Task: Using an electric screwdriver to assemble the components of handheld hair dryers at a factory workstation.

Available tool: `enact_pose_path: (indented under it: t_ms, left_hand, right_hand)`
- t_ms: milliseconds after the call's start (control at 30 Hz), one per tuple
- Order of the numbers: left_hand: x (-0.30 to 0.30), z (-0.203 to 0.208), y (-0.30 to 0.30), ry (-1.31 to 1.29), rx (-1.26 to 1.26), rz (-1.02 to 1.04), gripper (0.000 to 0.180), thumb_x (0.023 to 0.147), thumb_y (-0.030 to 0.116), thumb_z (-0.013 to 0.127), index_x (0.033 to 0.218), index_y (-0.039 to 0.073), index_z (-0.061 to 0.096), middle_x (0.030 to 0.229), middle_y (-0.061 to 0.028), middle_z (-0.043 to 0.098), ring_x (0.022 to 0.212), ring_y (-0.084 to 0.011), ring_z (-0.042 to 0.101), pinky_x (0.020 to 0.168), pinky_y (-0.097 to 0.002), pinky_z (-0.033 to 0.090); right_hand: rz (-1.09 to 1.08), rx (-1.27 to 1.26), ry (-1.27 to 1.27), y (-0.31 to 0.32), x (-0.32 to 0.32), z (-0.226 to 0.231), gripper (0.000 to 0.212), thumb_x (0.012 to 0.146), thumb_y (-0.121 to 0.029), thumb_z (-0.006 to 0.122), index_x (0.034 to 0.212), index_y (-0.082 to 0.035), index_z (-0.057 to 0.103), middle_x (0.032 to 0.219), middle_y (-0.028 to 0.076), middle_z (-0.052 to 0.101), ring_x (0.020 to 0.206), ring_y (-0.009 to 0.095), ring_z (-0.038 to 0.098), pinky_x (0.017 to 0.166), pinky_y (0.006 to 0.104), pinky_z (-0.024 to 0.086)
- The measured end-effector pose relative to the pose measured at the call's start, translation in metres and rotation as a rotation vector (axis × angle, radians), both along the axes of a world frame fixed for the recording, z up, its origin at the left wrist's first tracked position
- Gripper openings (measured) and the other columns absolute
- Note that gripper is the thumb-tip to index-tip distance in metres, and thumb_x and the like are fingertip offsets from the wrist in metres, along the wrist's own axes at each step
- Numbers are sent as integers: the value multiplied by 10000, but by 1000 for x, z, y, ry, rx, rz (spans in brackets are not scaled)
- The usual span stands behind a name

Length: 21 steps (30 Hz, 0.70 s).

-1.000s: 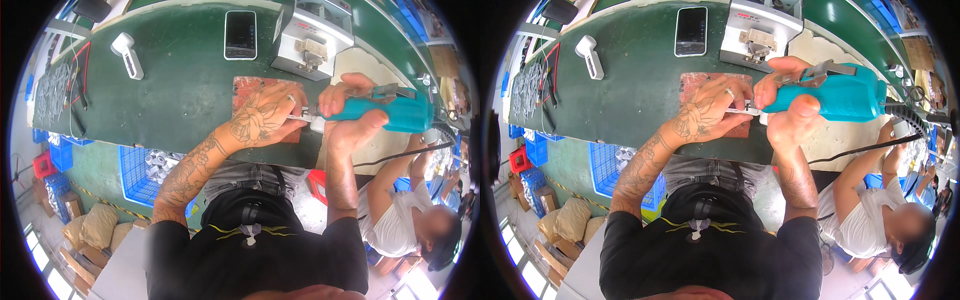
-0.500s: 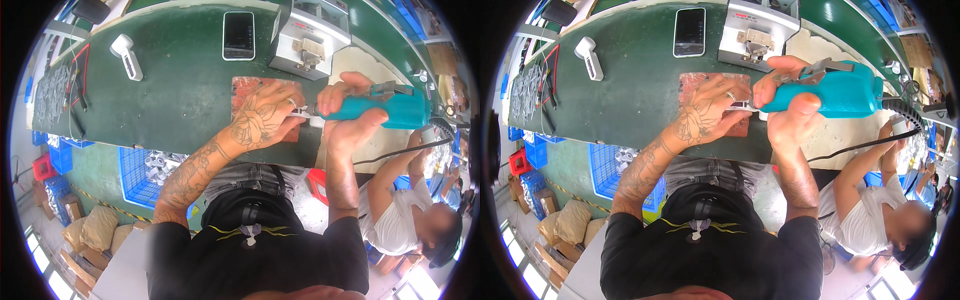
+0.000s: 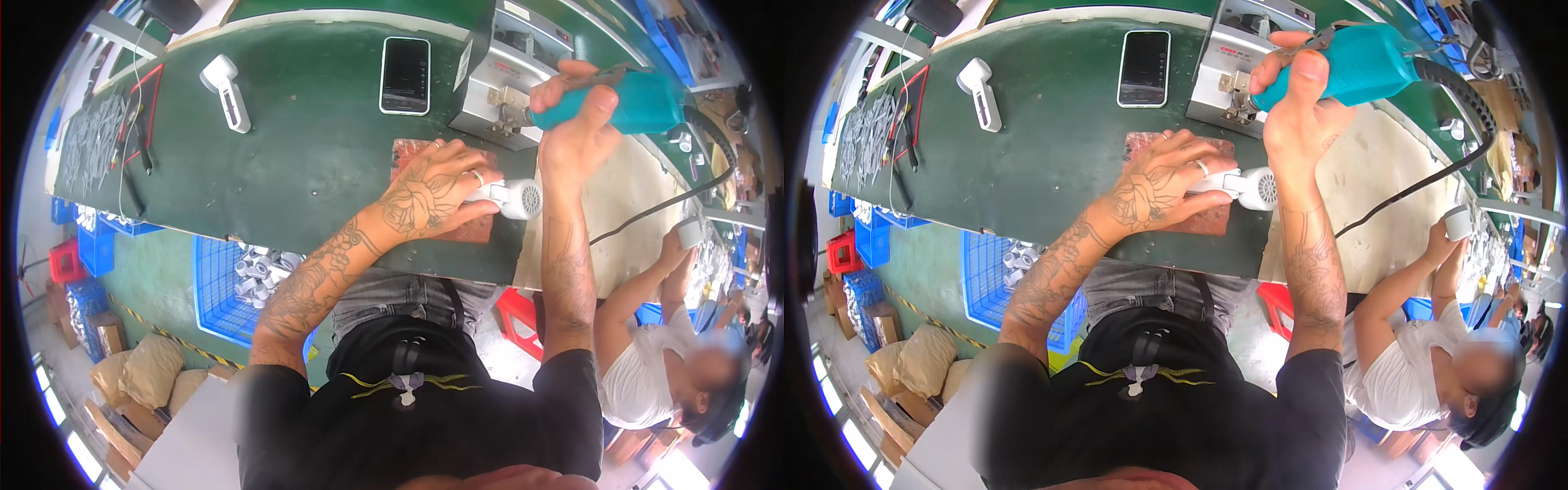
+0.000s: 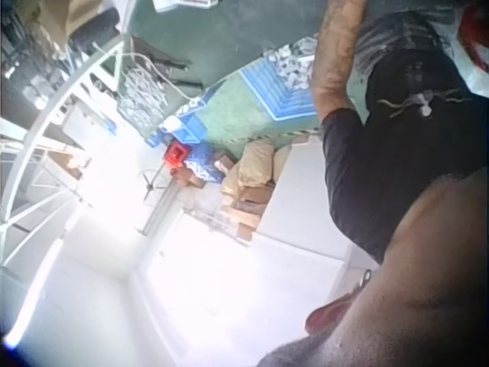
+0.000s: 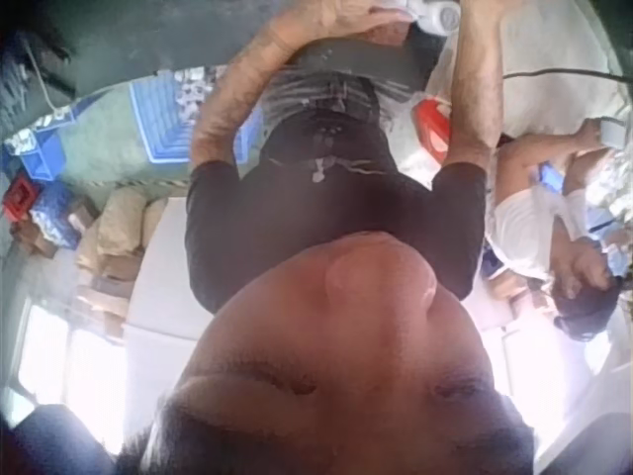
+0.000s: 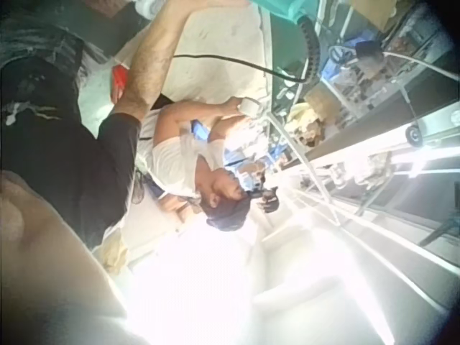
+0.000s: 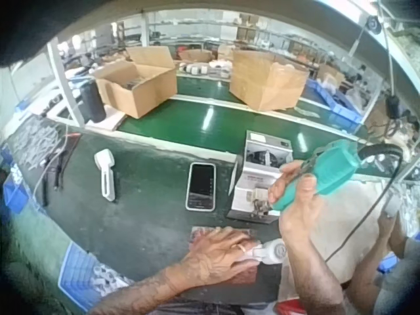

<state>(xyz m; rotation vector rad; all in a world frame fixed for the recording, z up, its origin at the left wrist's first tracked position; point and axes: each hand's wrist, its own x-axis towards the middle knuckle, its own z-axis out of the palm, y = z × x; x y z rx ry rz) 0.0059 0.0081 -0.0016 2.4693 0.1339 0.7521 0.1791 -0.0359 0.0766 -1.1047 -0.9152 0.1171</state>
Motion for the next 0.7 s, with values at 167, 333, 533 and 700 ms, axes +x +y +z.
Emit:
enact_pose_path:
  t_ms: [167,333,533,700]
  left_hand:
    - [2,5,6,54,-103,10,405,877,339,755,1214,126,680,1175,-49,674,1071,-289,608,970,-427,478]
    - [1,6,5,81,-104,23,409,880,344,753,1220,129,674,1174,-58,673,1066,-302,606,973,-435,475]
    - [0,7,6,89,-118,37,399,882,357,750,1195,119,680,1165,-65,669,1061,-310,599,972,-441,472]
    - [2,5,6,67,-104,19,418,880,367,750,1205,111,688,1117,-77,656,1059,-308,592,959,-437,469]
  right_hand:
    - [8,0,-51,7,-1,-12,408,1032,-396,602,984,9,622,665,44,600,595,141,592,541,276,457]
    - [-1,-53,-29,5,-2,-11,394,1032,-387,601,971,2,617,672,46,603,595,139,586,551,276,456]
    - [28,-163,81,-18,-14,-3,474,1029,-443,587,997,29,611,666,54,587,576,143,577,529,280,459]
    - [74,-128,128,-39,-20,-3,587,1006,-511,608,1041,75,600,728,85,592,571,166,583,526,308,495]
